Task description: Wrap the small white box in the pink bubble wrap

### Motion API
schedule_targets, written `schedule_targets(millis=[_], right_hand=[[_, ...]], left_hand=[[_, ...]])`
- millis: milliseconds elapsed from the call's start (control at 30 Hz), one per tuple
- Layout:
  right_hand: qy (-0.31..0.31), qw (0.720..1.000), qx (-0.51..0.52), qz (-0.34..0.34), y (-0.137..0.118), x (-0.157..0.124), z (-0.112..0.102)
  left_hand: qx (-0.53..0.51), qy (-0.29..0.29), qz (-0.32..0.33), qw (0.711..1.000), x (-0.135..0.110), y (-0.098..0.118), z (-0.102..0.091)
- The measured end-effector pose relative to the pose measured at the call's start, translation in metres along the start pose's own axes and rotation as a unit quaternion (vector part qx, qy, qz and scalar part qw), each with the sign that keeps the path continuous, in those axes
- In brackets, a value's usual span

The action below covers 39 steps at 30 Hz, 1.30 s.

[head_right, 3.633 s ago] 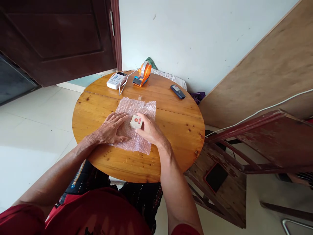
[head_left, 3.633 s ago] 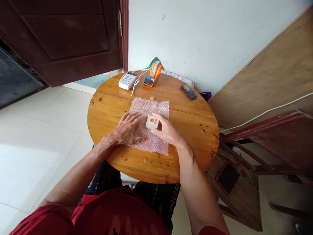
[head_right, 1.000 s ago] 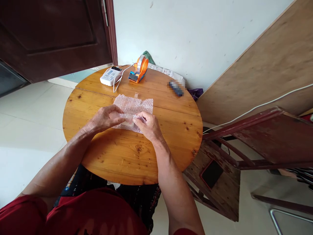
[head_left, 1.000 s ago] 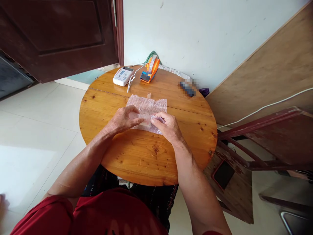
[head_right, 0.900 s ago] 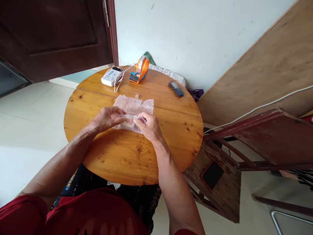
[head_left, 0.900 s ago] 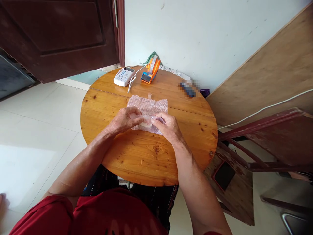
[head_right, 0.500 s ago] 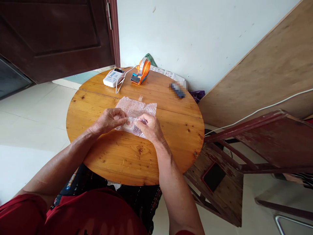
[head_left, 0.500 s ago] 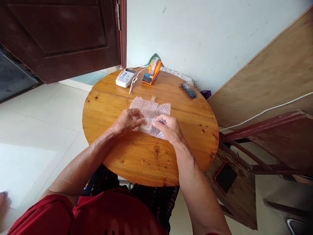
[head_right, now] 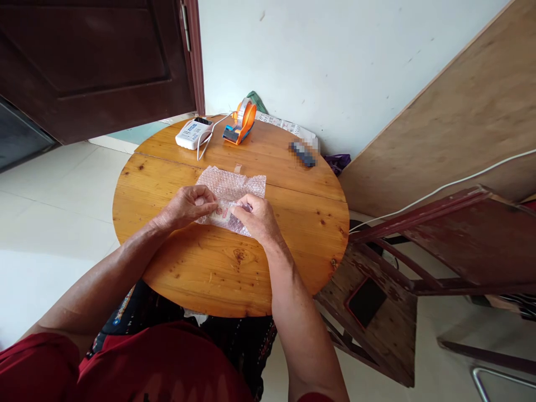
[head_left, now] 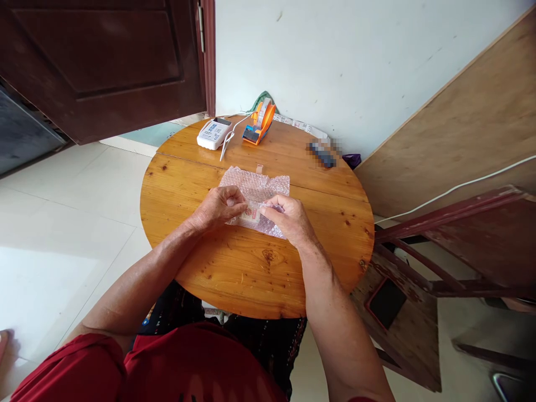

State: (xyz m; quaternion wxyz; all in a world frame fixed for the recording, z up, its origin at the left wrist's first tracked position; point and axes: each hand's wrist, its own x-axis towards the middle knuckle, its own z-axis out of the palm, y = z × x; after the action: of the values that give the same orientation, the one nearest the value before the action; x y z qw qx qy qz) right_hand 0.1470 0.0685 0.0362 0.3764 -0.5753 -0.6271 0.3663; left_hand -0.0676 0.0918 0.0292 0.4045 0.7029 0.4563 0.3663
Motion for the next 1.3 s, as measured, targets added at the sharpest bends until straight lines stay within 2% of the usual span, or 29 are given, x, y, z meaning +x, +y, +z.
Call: schedule_targets(millis=[267, 433, 567, 667, 800, 967, 1100, 1200, 1300], right_hand=[[-0.015, 1.000, -0.007, -0.002, 0.006, 0.004, -0.004], [0.006, 0.999, -0.039, 0.001, 0.009, 0.004, -0.003], [0.041, 0.993, -0.102, -0.040, 0.009, 0.002, -0.001], [0.064, 0.977, -0.170, -0.108, 0.005, -0.003, 0.001], [0.081, 0.939, -0.277, -0.186, 0.002, -0.007, 0.001], [0.099, 0.909, -0.349, -0.205, 0.000, -0.005, -0.007], [0.133, 0.880, -0.391, -0.235, -0.025, -0.021, -0.007], [0.098, 0.864, -0.410, -0.275, -0.052, -0.045, 0.006], [0.008, 0.870, -0.394, -0.296, -0.067, -0.062, 0.023]], left_hand=[[-0.056, -0.002, -0.006, 0.998, 0.003, -0.006, 0.003], [-0.051, -0.008, -0.009, 0.999, 0.003, -0.005, 0.003], [-0.053, -0.004, -0.014, 0.998, 0.003, -0.004, 0.004], [-0.058, -0.002, -0.026, 0.998, 0.003, -0.003, 0.005], [-0.041, -0.008, -0.030, 0.999, 0.003, 0.000, 0.004], [-0.055, -0.014, -0.034, 0.998, 0.004, 0.002, 0.004], [-0.067, -0.020, -0.041, 0.997, 0.006, 0.003, 0.004], [-0.062, -0.009, -0.042, 0.997, 0.007, 0.004, 0.005], [-0.066, -0.005, -0.042, 0.997, 0.008, 0.004, 0.007]])
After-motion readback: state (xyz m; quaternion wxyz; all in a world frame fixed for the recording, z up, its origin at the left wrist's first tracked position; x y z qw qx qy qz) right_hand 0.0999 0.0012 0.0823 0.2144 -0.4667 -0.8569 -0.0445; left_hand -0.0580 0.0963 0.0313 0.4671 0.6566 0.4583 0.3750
